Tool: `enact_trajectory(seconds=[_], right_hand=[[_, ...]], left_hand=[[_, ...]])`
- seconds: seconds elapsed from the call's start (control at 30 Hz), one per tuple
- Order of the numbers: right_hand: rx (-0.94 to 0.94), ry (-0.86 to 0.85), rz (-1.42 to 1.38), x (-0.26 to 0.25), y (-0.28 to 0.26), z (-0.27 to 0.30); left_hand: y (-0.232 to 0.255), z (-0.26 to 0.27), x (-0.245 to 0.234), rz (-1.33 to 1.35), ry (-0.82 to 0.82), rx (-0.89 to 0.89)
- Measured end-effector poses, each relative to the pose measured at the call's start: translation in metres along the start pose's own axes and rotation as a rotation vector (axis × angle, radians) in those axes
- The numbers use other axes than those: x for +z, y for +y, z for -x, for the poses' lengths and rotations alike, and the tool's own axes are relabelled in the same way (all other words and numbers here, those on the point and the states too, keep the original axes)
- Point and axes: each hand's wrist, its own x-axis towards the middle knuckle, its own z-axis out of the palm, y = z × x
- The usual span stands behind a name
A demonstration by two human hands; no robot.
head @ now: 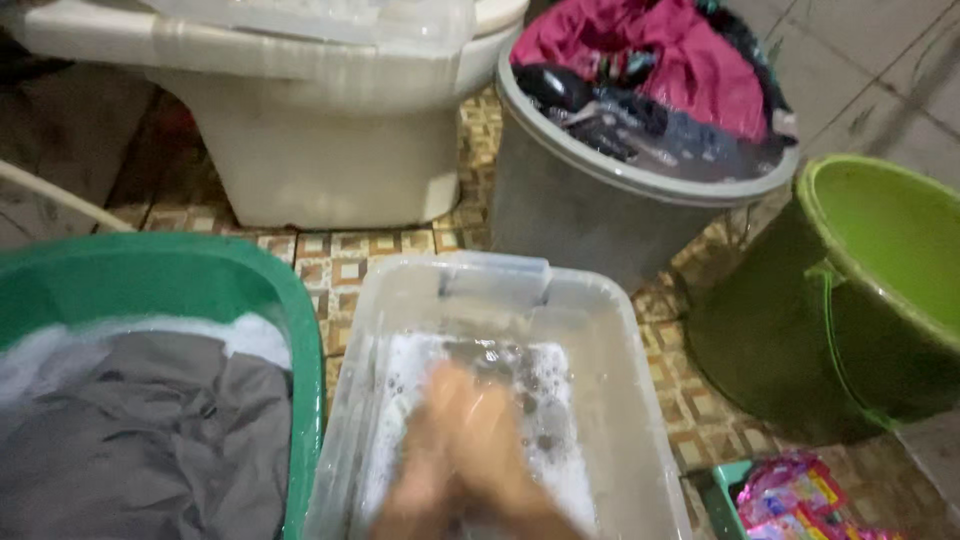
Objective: The person washes clothes in a plastic container, rubbing the fabric by hand and using a brush to clean various items including a shirt and undergarments before placing them in a bucket.
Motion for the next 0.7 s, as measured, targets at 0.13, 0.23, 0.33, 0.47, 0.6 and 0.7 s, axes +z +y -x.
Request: enact_trajectory(seconds=[0.13, 0.23, 0.33, 0.47, 0.6, 0.7], right_hand=[[-0.006, 0.057, 0.023, -0.022, 0.054, -0.029], [0.281, -0.105, -0.357, -0.037, 0.077, -0.032], [0.028, -0.042, -0.259, -0.057, 0.055, -0.029], [-0.131, 0.015, -0.230, -0.073, -0.006, 0.000], [-0.297, -0.130, -0.200, -0.075, -0.036, 0.016], [-0.315, -0.220, -0.159, -0.075, -0.042, 0.020]], left_hand=[[0.028, -0.002, 0.022, -0.074, 0.007, -0.031], [0.044, 0.011, -0.008, 0.003, -0.010, 0.179], [0.035, 0.002, -0.029, -0.054, 0.096, 0.044], [-0.004, -0.022, -0.044, 0.055, 0.085, 0.074], [-0.029, -0.035, -0.055, -0.165, 0.271, 0.181], [-0.033, -0.040, -0.054, -0.132, 0.263, 0.216]])
